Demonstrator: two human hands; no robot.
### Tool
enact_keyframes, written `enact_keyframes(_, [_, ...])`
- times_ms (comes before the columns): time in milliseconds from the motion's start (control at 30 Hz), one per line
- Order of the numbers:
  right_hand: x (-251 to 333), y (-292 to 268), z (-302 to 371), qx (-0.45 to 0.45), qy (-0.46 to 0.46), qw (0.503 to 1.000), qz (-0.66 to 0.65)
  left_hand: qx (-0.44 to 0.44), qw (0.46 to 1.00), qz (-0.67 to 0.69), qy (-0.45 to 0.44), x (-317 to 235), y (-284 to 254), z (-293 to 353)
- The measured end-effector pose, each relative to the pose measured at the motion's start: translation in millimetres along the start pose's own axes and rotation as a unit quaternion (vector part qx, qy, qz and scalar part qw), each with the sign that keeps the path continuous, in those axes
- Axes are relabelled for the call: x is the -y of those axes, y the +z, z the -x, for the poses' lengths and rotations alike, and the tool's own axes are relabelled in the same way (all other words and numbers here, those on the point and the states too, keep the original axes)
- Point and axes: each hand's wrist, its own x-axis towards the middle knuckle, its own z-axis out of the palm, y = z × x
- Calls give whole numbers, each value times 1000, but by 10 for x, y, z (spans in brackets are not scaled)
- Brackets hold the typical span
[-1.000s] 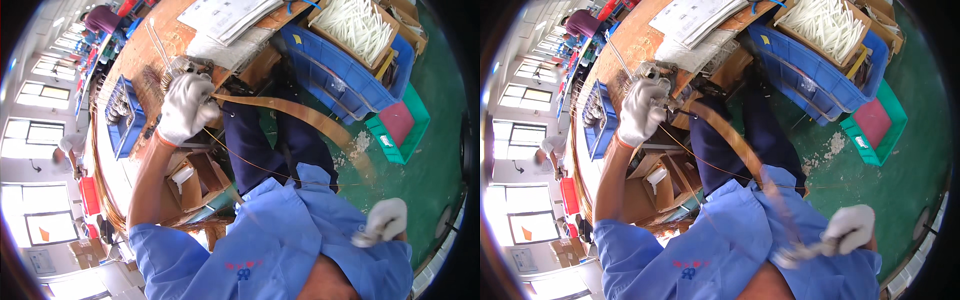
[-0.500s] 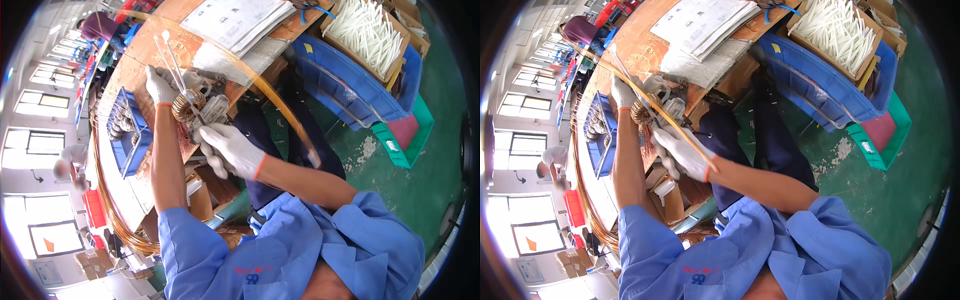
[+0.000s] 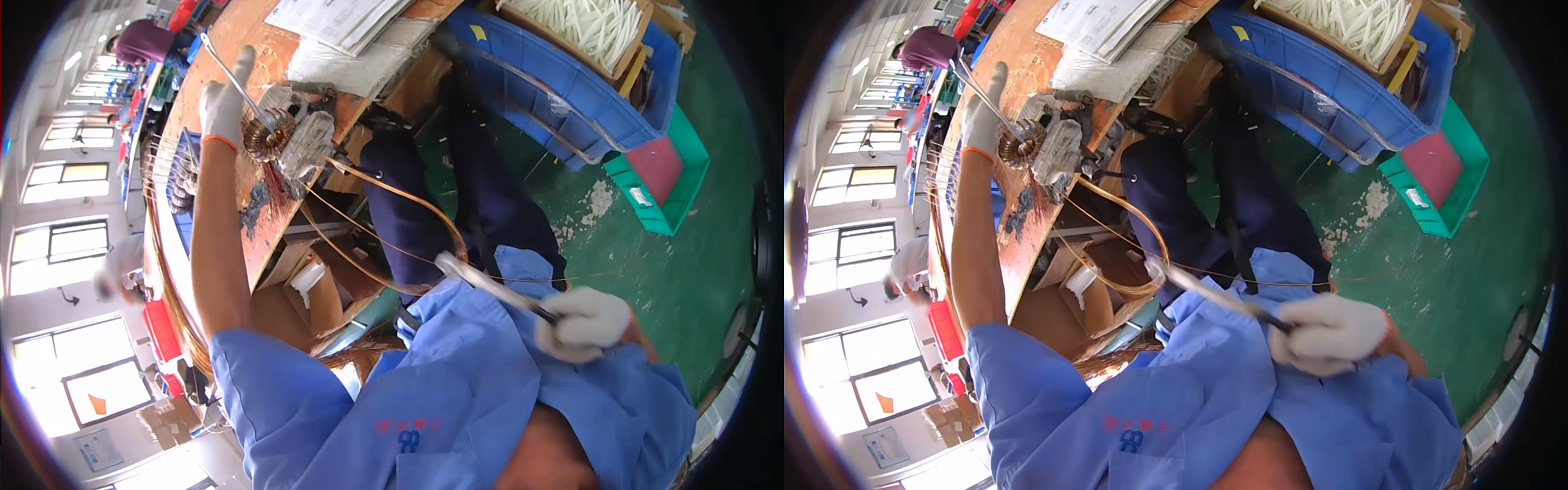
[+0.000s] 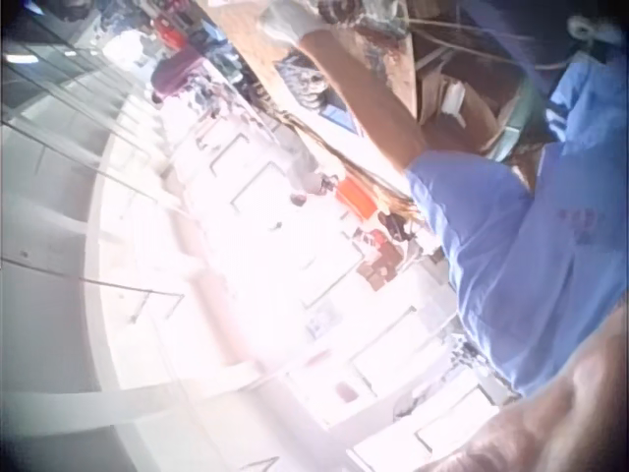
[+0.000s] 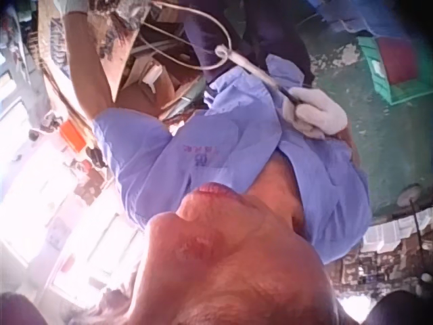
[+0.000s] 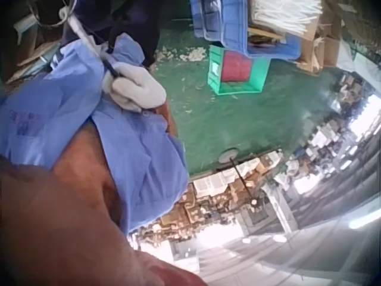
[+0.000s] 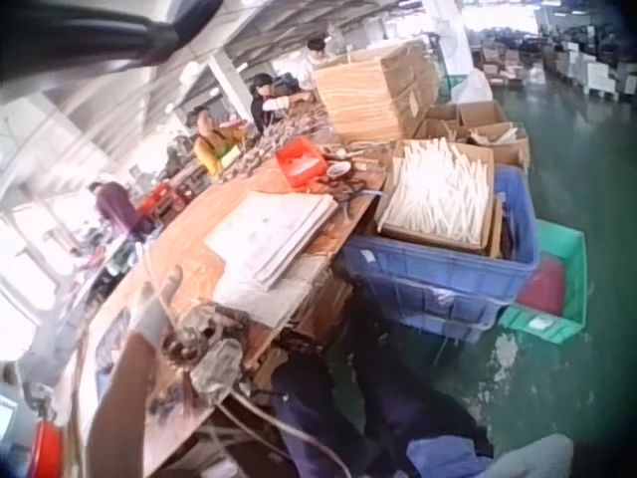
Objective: Manually winding copper wire onto a toroidal core and adding insulating sleeves to the leads.
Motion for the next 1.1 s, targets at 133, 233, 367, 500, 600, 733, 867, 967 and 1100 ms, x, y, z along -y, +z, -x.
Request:
enact_keyframes(133, [-369,-433,438,158,-107,980,52,-39,943,-167,287,-152,54,-32])
enact_keyframes(233, [-550,-733,326,239,-277,930,37,558,806,54,192,-455,123,15])
enact_keyframes(367, [-334,-731,80,199,-345,908,-128,702,698,37,133,-813,293,240])
enact_keyframes(500, [164,-451,-204,-103,-379,904,-166,720,671,-91,152,-1068,152,436])
enact_keyframes(600, [569,-520,-575,-310,-268,908,-90,685,713,-56,137,-1046,12,434])
enact_keyframes(733, [782,-633,-1223,-236,-139,962,22,435,876,206,22,-648,-79,195])
enact_keyframes(867, [891,-471,-1793,10,-121,992,-41,436,748,493,-83,-89,-108,-183])
enact_keyframes(967, [1113,36,-2313,86,-126,966,-208,351,738,561,-131,291,-144,-324])
enact_keyframes(1100, [1469,492,-2778,26,-215,939,-268,175,779,570,-192,676,-29,-364])
